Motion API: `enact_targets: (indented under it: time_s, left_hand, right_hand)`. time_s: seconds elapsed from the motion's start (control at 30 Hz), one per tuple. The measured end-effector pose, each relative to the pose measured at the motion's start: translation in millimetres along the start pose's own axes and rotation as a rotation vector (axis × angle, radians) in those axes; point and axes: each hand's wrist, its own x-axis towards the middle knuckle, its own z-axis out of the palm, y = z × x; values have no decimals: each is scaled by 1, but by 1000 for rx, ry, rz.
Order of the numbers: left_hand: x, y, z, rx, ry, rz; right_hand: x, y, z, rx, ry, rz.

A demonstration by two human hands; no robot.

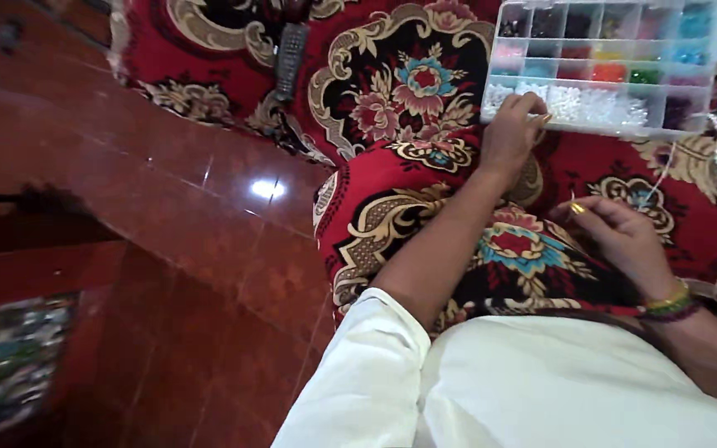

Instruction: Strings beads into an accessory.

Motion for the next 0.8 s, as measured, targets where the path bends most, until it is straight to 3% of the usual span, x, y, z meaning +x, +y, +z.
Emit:
enact_targets:
  time_s: [0.2, 0.37, 0.57, 0.8]
  left_hand:
    - [-6, 11, 4, -363, 63, 77]
    - [-11, 17, 7, -749, -311, -140]
    - [-15, 21, 0, -661, -774, -282]
    - [-14, 24, -6, -642, -868, -367]
  right_hand:
    - [-1, -5, -4, -33, 59, -49]
    - [-1, -8, -6, 4, 154, -130]
    - [-2, -13, -2, 159, 168, -141]
    - [-4, -18, 2, 196, 134, -115]
